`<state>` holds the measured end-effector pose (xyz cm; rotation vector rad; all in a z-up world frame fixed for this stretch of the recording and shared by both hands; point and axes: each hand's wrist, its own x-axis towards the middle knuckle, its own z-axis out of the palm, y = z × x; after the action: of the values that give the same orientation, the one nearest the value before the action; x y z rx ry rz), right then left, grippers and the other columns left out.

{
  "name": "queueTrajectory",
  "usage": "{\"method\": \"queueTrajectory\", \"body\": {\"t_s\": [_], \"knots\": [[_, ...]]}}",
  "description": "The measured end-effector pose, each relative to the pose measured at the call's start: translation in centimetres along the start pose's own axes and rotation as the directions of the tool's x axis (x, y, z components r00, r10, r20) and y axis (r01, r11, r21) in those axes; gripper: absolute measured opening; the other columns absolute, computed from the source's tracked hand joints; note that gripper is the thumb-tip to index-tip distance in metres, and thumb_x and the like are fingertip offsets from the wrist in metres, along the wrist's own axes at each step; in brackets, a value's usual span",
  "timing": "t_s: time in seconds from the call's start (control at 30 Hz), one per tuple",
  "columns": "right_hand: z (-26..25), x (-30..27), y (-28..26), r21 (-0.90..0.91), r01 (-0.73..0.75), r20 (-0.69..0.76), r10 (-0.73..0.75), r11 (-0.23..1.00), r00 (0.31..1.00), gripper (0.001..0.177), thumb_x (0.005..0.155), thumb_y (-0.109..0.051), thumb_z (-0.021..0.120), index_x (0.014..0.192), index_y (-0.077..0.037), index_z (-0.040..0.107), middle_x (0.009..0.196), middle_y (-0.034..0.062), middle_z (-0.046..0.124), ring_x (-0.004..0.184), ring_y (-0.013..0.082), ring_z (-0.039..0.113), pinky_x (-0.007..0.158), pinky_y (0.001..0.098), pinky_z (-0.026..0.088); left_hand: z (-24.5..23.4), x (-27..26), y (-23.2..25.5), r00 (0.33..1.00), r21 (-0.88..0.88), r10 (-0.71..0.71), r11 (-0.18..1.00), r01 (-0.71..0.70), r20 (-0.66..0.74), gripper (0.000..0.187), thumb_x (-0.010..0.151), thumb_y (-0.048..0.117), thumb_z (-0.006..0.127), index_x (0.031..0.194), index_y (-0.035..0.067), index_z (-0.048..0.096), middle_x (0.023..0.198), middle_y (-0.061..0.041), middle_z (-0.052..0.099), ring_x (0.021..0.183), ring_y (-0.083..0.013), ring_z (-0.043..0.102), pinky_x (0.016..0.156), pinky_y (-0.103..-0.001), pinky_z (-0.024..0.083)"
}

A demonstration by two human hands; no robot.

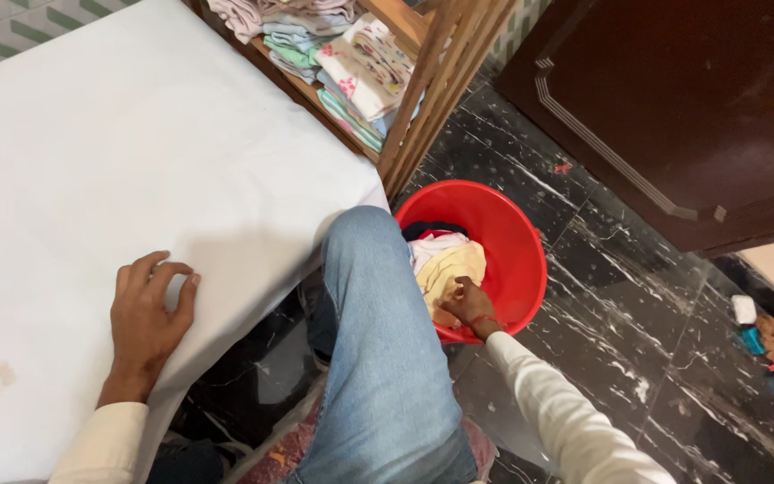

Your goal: The person folds a floral-patterned cloth, a yellow t-shirt, and a white long-sleeved shirt on a white-covered surface. Each item is smoothed and folded into a compact rectangle before being placed into a wooden shelf unit.

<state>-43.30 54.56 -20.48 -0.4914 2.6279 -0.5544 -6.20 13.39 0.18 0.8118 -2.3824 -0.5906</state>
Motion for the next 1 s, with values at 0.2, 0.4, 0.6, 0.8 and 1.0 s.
{"method": "queueTrajectory", "body": {"t_s": [0.2,0.4,0.6,0.8,1.0], "knots": [[0.7,-0.3,-2.4,0.034,-0.242,0.13,0.235,0.97,0.963,0.075,0.077,-0.075,0.071,0.108,-0.006,0.078,0.101,0.0138,0.08,0.094,0.0281,0.077,0.085,0.0395,0.06,0.2,-0.3,-0.1,0.993,0.074,0.104,0.992,-0.1,-0.054,0.01,0.095,0.015,0.074,0.102,0.008,0.074,0.13,-0.014,0.067,0.112,-0.0307,0.059,0.087,-0.041,0.054],[1.4,1.3,-2.4,0.09,-0.126,0.031,0.123,0.988,0.992,0.053,0.078,-0.055,0.075,0.097,-0.006,0.079,0.092,0.0161,0.08,0.085,0.0278,0.077,0.079,0.0386,0.059,0.8,-0.2,-0.5,0.989,0.136,0.125,0.984,-0.115,-0.075,0.009,0.094,0.016,0.074,0.1,0.009,0.074,0.129,-0.013,0.067,0.115,-0.0312,0.06,0.09,-0.041,0.054],[-0.7,1.2,-1.3,0.271,-0.03,-0.258,0.102,0.962,0.961,0.039,0.087,-0.041,0.071,0.095,-0.003,0.075,0.092,0.015,0.077,0.084,0.0285,0.073,0.075,0.0397,0.055,0.8,-0.2,-0.2,0.991,0.102,0.099,0.991,-0.09,-0.094,0.01,0.09,0.015,0.073,0.099,0.009,0.073,0.126,-0.011,0.067,0.11,-0.0313,0.059,0.087,-0.042,0.053],[-8.7,-1.4,-4.3,0.619,0.374,-0.515,-0.002,0.69,0.857,0.027,0.105,-0.023,0.054,0.093,-0.002,0.066,0.082,0.0014,0.067,0.073,0.0087,0.06,0.064,0.0262,0.049,0.9,0.0,-0.4,0.991,0.108,0.096,0.99,-0.086,-0.088,0.012,0.09,0.016,0.073,0.099,0.009,0.071,0.124,-0.01,0.067,0.108,-0.0313,0.059,0.087,-0.042,0.053],[-19.2,-5.2,-14.6,0.688,0.605,-0.644,-0.048,0.402,0.764,0.016,0.101,-0.014,0.055,0.088,-0.004,0.059,0.08,-0.0052,0.05,0.07,0.0039,0.042,0.06,0.0227,0.034,0.8,0.0,-0.6,0.989,0.104,0.109,0.99,-0.099,-0.099,0.012,0.088,0.014,0.073,0.097,0.008,0.07,0.122,-0.011,0.068,0.109,-0.0324,0.059,0.088,-0.042,0.053]]}}
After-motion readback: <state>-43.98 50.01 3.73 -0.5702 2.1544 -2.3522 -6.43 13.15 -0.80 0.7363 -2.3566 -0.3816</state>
